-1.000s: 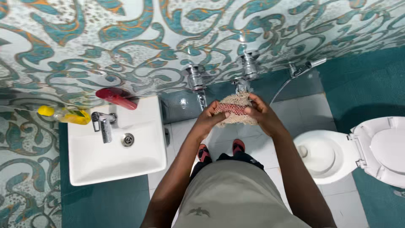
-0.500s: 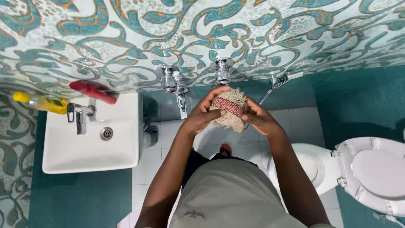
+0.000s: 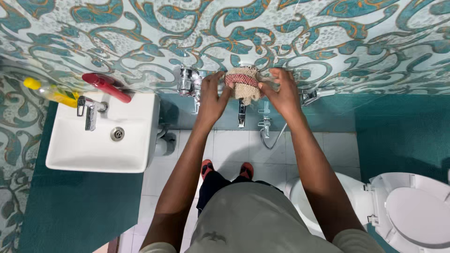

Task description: The person cleans bathroom fixtures by wiping the shower taps, sink faucet, and bidet sprayer with a cloth.

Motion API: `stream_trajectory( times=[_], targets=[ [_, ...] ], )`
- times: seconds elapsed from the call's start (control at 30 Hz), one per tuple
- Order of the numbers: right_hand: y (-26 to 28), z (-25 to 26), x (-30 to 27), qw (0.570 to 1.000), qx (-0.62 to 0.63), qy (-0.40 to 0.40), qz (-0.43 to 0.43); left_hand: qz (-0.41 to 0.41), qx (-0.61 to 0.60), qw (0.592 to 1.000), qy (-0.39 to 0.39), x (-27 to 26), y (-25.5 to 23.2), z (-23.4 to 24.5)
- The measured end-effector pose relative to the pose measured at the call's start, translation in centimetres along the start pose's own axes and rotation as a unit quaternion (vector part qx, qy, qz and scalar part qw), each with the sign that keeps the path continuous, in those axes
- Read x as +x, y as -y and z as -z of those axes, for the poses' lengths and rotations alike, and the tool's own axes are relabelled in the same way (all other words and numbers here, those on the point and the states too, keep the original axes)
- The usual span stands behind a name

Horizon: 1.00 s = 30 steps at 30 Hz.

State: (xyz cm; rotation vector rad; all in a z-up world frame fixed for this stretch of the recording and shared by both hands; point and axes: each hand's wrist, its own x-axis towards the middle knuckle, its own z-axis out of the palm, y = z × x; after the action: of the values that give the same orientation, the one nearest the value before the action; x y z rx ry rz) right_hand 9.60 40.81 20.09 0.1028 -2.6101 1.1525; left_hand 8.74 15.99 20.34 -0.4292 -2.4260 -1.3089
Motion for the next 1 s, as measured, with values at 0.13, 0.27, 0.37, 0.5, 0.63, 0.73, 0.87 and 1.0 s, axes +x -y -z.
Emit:
stream_trajectory(
  times=[0.13, 0.27, 0.37, 0.5, 0.63, 0.73, 0.87, 1.0],
  targets=[
    [-1.1, -2.3, 0.4, 0.99, 0.134, -0.006, -0.033, 0.051, 0.13, 0.987, 0.077, 0.7, -2.7, -0.2],
    [0.0, -4.0, 2.6, 0.89, 0.24, 0.24, -0.303, 0.178, 0.125, 0.932, 0.289, 2.8, -2.9, -2.1],
    [1.7, -3.6, 4.3, 0.802, 0.359, 0.318, -0.356, 0.176, 0.146, 0.895, 0.384, 4.9, -0.5, -3.2],
    [1.8, -5.4, 6.4, 0.834, 0.317, 0.291, -0.346, 0.101, 0.085, 0.914, 0.383, 5.7, 1.1, -3.0],
    [-0.3, -6.8, 4.2, 0.828, 0.402, 0.28, -0.273, 0.174, 0.166, 0.918, 0.314, 2.8, -1.6, -3.5],
    [-1.1, -7.0, 0.8, 0.852, 0.404, 0.251, -0.217, 0.203, 0.245, 0.912, 0.261, -0.4, -4.0, -4.0],
    [-3.0, -7.4, -0.7, 0.877, 0.394, 0.251, -0.116, 0.163, 0.299, 0.905, 0.255, -1.2, -4.4, -4.1],
    [-2.8, -7.9, 3.8, 0.859, 0.379, 0.219, -0.266, 0.077, 0.274, 0.94, 0.186, 2.4, -3.6, -4.2]
  ],
)
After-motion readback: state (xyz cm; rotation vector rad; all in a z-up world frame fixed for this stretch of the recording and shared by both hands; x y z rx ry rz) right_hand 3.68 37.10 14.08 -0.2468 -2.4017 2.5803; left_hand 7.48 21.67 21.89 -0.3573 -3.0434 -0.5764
